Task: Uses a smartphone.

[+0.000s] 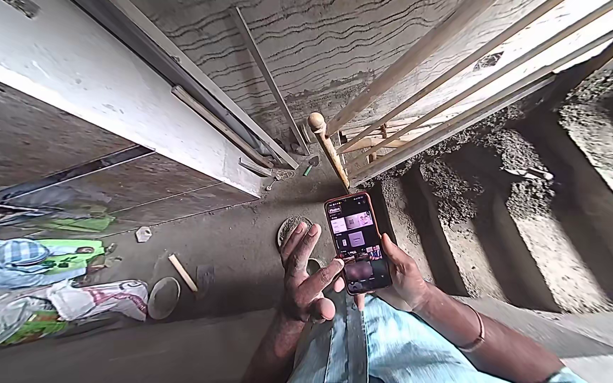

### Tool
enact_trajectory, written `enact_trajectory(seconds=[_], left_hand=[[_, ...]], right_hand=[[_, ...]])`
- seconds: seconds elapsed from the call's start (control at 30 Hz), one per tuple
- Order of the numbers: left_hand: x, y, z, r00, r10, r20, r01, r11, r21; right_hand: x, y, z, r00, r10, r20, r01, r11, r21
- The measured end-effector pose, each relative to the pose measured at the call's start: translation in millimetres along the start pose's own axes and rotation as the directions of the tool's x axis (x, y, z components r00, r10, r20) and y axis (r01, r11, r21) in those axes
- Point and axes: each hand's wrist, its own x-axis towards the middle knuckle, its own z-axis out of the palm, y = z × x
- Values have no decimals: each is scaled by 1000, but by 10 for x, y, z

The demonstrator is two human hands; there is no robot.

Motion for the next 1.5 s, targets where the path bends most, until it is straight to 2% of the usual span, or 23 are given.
enact_trajectory(seconds=[1.5], left_hand=[[-64,17,-4,1000,-20,-21,20,999,28]], right_hand=[[-42,33,0,1000,-5,-17,5,1000,-18]])
